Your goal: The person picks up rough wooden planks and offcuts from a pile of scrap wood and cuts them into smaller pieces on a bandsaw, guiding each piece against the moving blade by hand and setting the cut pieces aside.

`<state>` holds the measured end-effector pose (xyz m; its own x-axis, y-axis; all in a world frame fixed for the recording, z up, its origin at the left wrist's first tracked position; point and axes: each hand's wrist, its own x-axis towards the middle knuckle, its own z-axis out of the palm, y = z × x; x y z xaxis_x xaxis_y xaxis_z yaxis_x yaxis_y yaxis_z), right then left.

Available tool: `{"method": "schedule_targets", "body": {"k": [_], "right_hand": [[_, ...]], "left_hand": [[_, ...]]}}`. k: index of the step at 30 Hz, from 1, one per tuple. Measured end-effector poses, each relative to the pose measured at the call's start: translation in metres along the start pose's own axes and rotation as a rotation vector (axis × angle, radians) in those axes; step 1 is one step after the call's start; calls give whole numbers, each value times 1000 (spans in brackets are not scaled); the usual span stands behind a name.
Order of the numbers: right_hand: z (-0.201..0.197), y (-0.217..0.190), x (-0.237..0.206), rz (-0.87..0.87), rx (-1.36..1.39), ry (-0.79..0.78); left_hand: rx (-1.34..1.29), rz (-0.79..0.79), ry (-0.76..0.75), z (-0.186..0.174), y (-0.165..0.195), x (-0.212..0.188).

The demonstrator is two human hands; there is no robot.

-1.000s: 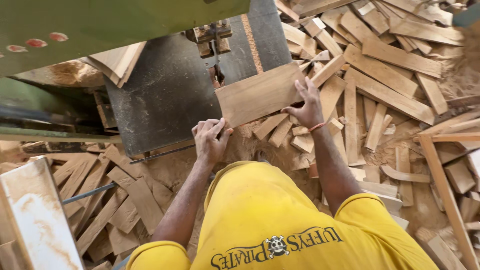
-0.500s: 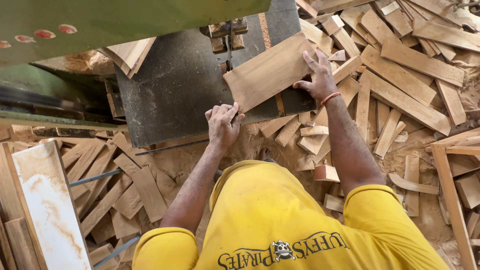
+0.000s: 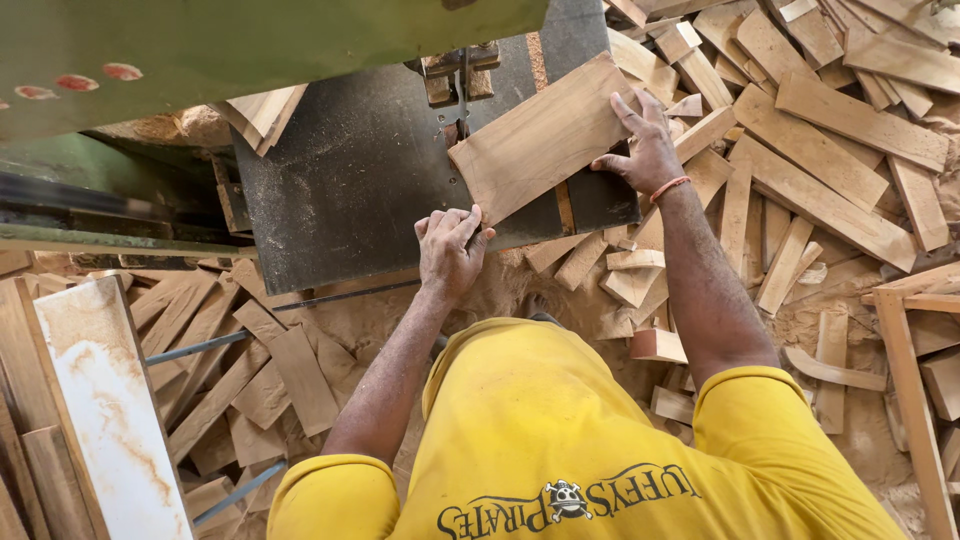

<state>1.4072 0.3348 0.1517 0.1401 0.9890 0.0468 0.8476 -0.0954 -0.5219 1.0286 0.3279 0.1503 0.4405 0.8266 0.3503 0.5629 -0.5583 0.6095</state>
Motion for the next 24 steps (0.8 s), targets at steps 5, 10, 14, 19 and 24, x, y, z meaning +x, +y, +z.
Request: {"method": "schedule_targets", "body": {"k": [5, 10, 14, 19, 24], "right_hand": [[-2, -1, 3, 6, -25, -15], [-2, -1, 7, 27, -39, -29], [-3, -1, 10, 22, -27, -33], [-2, -3, 8, -23, 29, -12], [0, -5, 9, 0, 65, -10]], "left_hand": [[13, -8, 1, 2, 1, 2], [18, -15, 0, 5, 0, 3], [27, -21, 6, 8, -1, 4], [20, -6, 11, 6, -2, 3], [46, -17, 30, 5, 0, 4]]}}
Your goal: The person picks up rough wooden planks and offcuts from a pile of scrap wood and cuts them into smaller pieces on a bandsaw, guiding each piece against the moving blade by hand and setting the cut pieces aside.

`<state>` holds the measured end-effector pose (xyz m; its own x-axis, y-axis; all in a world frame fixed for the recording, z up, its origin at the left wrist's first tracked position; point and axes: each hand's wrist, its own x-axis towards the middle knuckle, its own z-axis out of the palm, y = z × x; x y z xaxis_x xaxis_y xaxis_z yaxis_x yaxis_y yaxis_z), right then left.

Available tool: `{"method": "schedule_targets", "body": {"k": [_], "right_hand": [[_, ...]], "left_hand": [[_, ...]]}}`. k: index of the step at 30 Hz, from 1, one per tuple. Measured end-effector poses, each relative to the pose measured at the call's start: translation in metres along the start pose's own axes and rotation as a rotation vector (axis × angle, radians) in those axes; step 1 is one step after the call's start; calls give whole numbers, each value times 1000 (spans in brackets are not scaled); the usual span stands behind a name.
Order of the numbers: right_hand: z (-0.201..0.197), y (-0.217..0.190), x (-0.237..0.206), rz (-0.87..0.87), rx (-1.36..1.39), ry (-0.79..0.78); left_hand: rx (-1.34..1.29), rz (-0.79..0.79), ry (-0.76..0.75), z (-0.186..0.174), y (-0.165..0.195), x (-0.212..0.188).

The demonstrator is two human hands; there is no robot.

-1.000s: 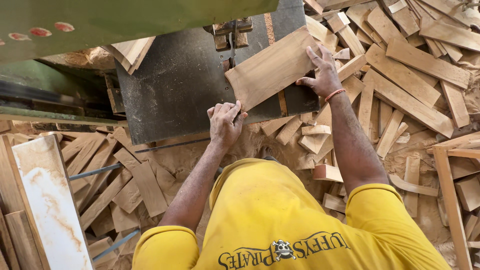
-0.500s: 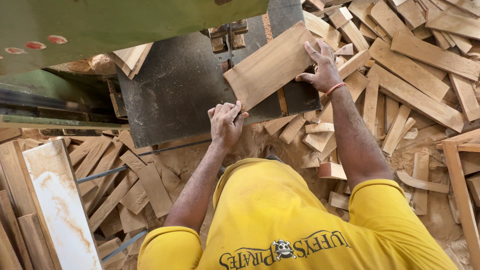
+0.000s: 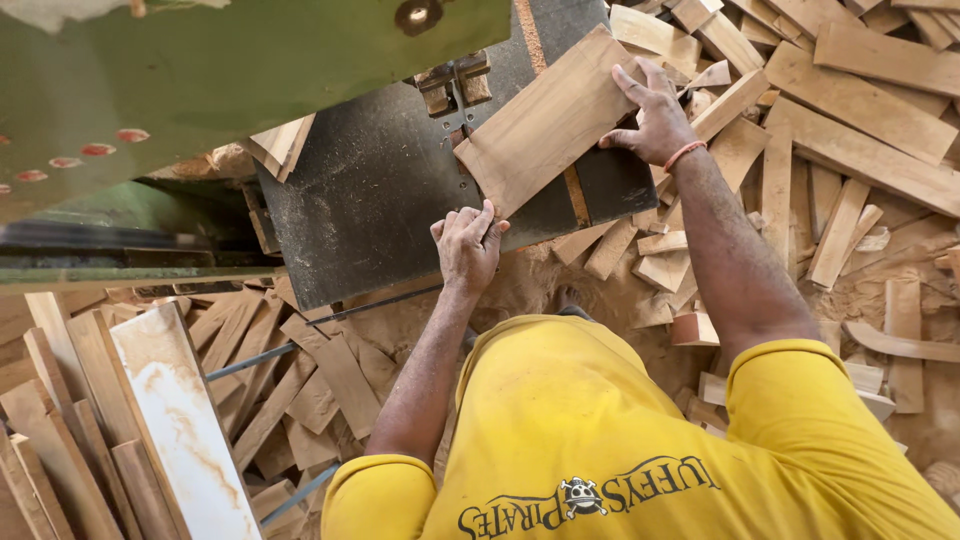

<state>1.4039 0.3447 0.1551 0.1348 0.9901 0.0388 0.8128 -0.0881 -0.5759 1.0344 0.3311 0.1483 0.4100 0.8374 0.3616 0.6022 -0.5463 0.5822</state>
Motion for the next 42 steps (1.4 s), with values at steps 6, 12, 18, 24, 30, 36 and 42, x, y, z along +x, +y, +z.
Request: {"method": "schedule_targets", "body": {"k": [6, 12, 18, 24, 30, 36, 42], "right_hand": [[0, 1, 7, 2, -35, -7], [2, 4, 13, -26, -13, 4], [3, 6, 22, -52, -24, 15], [4, 6, 30, -38, -4, 10], [5, 5, 36, -28, -17, 5], [4, 2, 43, -14, -27, 0], [4, 1, 51, 15, -37, -4]], "left_hand": [[-6, -15, 14, 4, -1, 3], [-3, -35, 27, 8, -5, 7], [0, -53, 34, 10, -8, 13], [7, -54, 38, 13, -13, 17], [31, -63, 23, 15, -16, 21], [43, -71, 35, 15, -19, 27], [24, -100, 82, 15, -20, 35]]}}
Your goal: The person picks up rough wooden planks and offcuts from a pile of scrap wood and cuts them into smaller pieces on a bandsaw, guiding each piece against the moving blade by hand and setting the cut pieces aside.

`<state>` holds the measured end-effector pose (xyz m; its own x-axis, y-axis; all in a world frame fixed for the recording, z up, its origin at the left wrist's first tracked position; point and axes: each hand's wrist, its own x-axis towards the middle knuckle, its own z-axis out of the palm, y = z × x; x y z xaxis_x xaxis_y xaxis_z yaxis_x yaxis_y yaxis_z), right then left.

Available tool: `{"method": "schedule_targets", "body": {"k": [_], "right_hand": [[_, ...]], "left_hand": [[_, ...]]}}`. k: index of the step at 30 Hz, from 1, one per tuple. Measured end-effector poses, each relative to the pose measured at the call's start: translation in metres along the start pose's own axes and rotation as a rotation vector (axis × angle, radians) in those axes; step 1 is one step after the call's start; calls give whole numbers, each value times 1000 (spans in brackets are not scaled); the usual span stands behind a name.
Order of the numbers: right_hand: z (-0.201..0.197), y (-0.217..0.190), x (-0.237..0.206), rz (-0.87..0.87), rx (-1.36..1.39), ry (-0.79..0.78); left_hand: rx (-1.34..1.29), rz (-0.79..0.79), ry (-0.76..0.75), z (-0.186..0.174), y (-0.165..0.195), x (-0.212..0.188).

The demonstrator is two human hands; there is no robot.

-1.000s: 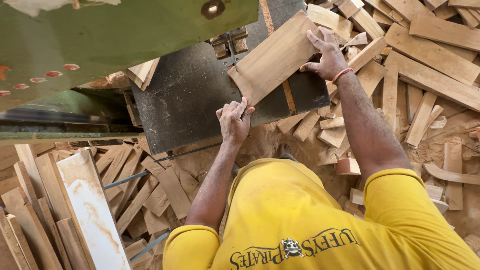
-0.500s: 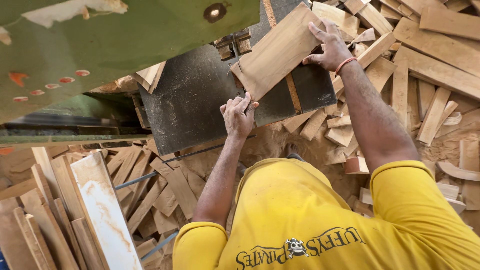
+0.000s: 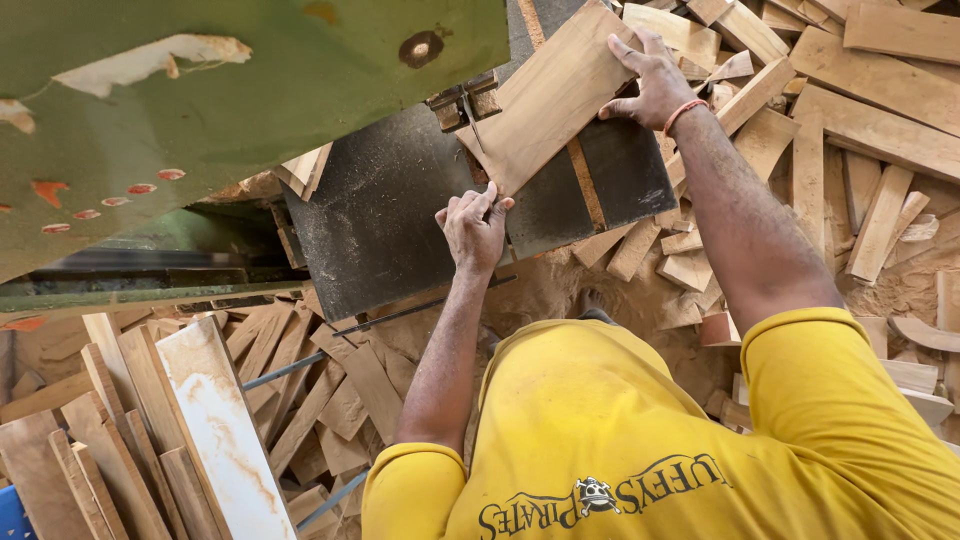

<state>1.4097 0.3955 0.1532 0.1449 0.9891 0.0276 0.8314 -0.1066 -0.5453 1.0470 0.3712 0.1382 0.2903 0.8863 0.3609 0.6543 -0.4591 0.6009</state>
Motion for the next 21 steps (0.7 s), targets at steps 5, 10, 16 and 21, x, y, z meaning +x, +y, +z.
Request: {"method": "schedule_targets", "body": {"k": [5, 10, 16, 21], "right_hand": [[2, -1, 9, 4, -29, -1], [-1, -7, 15, 3, -34, -1], [-8, -19, 24, 6, -7, -5], [-13, -28, 34, 23, -23, -27]], "left_hand": [[-26, -61, 51, 1, 1, 3], [-5, -76, 65, 4, 1, 9], [2, -103, 88, 9, -4, 18], [-5, -114, 107, 18, -9, 25]]}}
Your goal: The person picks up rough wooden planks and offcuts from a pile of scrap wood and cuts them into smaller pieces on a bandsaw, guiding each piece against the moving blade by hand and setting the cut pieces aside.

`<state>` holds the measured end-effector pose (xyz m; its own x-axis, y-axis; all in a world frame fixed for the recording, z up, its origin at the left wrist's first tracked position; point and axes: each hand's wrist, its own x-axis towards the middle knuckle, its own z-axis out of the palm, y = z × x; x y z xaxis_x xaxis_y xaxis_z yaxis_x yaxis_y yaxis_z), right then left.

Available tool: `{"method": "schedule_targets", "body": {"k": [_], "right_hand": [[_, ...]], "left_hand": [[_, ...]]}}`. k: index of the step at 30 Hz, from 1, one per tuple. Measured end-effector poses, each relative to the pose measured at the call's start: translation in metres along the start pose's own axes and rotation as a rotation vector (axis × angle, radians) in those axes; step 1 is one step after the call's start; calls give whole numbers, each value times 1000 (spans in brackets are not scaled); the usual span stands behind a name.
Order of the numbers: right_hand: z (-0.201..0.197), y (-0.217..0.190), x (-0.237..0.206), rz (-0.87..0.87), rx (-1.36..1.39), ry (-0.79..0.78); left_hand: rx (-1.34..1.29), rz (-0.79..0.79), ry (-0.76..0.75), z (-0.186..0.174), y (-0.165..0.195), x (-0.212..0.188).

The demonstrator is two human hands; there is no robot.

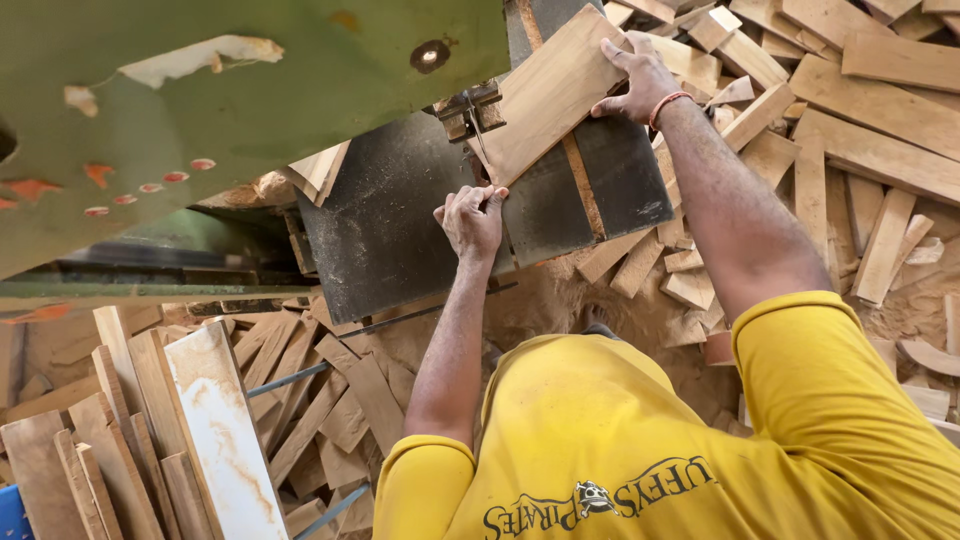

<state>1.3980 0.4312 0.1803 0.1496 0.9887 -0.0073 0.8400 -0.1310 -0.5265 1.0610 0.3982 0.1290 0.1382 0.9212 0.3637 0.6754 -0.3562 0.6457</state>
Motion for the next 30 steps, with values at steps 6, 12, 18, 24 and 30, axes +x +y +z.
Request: {"method": "schedule_targets", "body": {"k": [6, 12, 18, 24, 30], "right_hand": [[-9, 4, -6, -62, -14, -51], [6, 32, -71, -39, -18, 15], [19, 28, -175, 146, 7, 257], [41, -7, -267, 303, 370, 461], [79, -21, -316, 436, 663, 412]], "left_hand": [[6, 85, -67, -5, 1, -5], [-43, 157, -126, -32, 20, -69], [-123, 138, -118, -57, 20, -101], [-8, 27, -33, -60, -2, -72], [7, 55, -2, -64, -20, -67]]}}
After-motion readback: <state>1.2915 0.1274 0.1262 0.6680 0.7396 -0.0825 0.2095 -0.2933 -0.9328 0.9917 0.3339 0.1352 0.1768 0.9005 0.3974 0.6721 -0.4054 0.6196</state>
